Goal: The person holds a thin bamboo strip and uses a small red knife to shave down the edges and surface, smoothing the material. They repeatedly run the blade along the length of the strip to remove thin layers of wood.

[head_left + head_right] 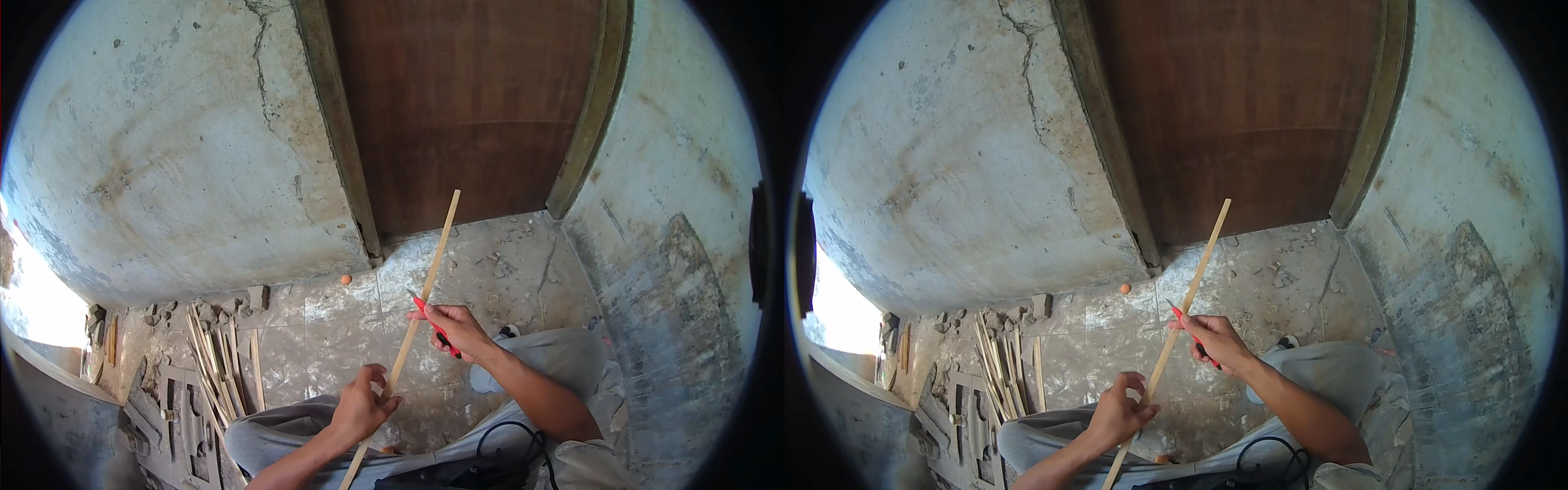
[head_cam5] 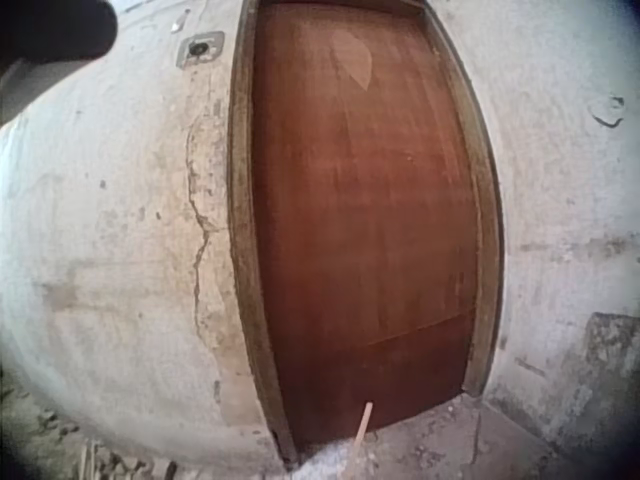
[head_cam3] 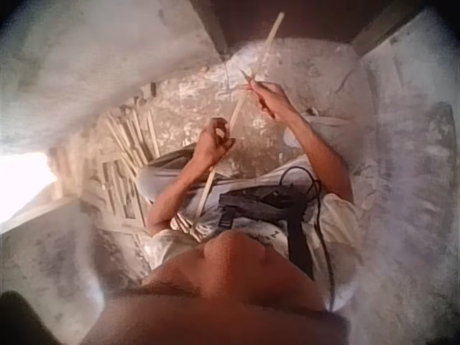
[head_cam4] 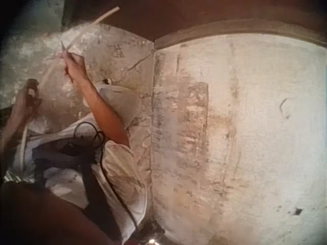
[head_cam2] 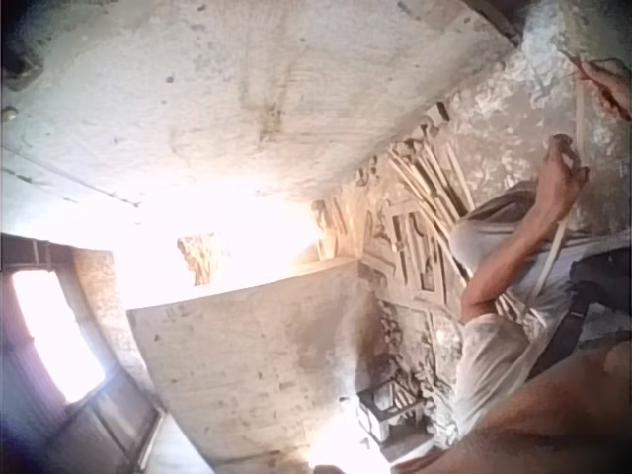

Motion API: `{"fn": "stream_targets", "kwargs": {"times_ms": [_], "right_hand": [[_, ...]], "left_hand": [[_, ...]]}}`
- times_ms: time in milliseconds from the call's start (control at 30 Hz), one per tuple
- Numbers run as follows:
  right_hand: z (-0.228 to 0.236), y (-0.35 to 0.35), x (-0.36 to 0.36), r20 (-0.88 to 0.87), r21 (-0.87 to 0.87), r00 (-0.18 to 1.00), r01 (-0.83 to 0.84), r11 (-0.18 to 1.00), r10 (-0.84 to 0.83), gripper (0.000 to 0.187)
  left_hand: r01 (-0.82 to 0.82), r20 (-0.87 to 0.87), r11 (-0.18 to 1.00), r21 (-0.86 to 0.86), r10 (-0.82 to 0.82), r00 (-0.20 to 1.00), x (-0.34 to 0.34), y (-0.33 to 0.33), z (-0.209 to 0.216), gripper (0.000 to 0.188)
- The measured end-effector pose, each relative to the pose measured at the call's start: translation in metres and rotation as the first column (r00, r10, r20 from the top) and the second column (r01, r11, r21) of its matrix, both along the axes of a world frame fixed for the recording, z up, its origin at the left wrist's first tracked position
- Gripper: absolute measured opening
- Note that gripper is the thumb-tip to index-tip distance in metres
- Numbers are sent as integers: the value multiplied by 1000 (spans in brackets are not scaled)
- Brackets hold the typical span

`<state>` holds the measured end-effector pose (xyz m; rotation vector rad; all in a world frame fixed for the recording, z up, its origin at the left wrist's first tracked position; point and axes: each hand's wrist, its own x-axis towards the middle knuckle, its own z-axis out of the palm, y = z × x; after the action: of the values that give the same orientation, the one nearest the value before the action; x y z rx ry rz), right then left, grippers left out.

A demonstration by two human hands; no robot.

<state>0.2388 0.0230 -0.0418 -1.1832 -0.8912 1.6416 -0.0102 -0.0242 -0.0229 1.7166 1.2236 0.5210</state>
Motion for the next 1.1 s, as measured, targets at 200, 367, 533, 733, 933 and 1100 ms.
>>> {"fn": "stream_targets", "kwargs": {"times_ms": [200, 367, 533, 733, 933, 1100], "right_hand": [[0, 2, 3, 24, 26, 999, 33, 999, -34, 39], [2, -3, 3, 378, 266, 912, 60, 962, -161, 36], [10, -16, -7, 641, 513, 709, -111, 851, -294, 36], [7, -28, -14, 757, 583, 540, -302, 754, -369, 32], [6, -31, -19, 775, 587, 499, -339, 735, -388, 27], [4, -29, -19, 765, 599, 501, -324, 732, -405, 28]], "left_hand": [[93, -207, 924, 372, -16, 978, -4, 1, -13, 31], [-11, 324, 898, -440, 170, 931, -5, 18, -11, 23], [-5, 383, 805, -593, 287, 878, -2, 19, -5, 22], [3, 422, 805, -593, 308, 853, -1, 23, -8, 23], [-11, 434, 816, -578, 319, 843, 0, 23, -7, 25], [-19, 414, 833, -554, 295, 861, 0, 21, -5, 27]]}}
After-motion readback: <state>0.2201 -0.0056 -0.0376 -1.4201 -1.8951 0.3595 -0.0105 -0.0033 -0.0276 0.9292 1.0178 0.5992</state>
